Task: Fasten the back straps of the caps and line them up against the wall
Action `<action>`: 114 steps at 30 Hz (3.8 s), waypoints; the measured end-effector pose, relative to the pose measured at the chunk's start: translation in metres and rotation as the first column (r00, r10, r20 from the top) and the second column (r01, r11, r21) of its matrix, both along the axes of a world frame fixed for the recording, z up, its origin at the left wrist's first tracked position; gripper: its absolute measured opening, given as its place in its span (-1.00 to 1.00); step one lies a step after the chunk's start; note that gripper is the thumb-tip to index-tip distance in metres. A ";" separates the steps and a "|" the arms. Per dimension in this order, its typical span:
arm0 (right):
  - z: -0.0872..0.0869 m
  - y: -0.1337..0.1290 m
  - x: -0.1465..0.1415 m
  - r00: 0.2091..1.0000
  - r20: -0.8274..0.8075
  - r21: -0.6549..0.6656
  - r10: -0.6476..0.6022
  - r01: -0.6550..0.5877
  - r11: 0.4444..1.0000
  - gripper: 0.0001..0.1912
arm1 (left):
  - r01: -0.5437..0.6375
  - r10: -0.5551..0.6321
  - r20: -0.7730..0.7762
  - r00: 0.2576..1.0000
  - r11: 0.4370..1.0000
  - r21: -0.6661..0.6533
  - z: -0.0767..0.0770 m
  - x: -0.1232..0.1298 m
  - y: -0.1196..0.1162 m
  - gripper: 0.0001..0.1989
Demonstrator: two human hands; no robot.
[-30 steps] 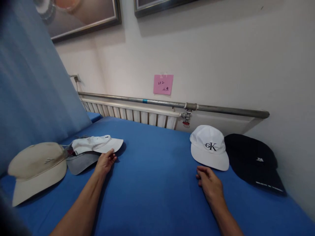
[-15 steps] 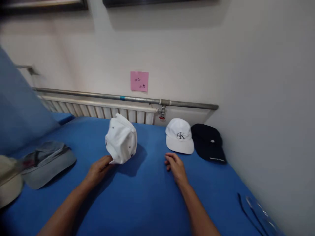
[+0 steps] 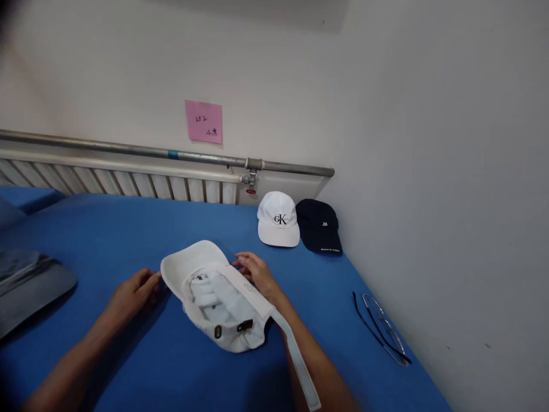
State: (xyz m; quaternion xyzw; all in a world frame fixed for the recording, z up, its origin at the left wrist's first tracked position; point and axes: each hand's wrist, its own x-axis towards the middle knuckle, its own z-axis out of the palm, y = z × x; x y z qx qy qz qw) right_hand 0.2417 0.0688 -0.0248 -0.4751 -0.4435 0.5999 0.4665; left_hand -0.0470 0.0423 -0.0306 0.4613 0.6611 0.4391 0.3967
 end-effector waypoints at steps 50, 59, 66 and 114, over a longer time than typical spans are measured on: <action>-0.008 -0.137 -0.011 0.566 0.756 0.649 -0.329 -0.583 0.489 -0.78 | 0.347 -0.373 0.448 0.812 0.927 0.144 0.025 0.020 -0.039 -0.92; 0.020 -0.138 -0.045 0.797 0.599 0.653 -0.072 -0.435 0.621 -0.84 | 0.589 -0.624 0.208 0.753 0.781 0.208 0.004 0.023 -0.031 -0.66; 0.036 -0.074 -0.069 0.984 -0.162 0.058 0.079 -0.070 0.996 -0.80 | 0.557 -0.567 0.449 0.690 0.813 0.170 -0.009 0.021 -0.021 -0.62; -0.008 -0.044 -0.072 0.957 -0.185 -0.257 0.225 -0.268 0.929 -0.78 | 0.616 -0.531 0.644 0.550 0.779 0.116 -0.017 0.012 -0.007 -0.70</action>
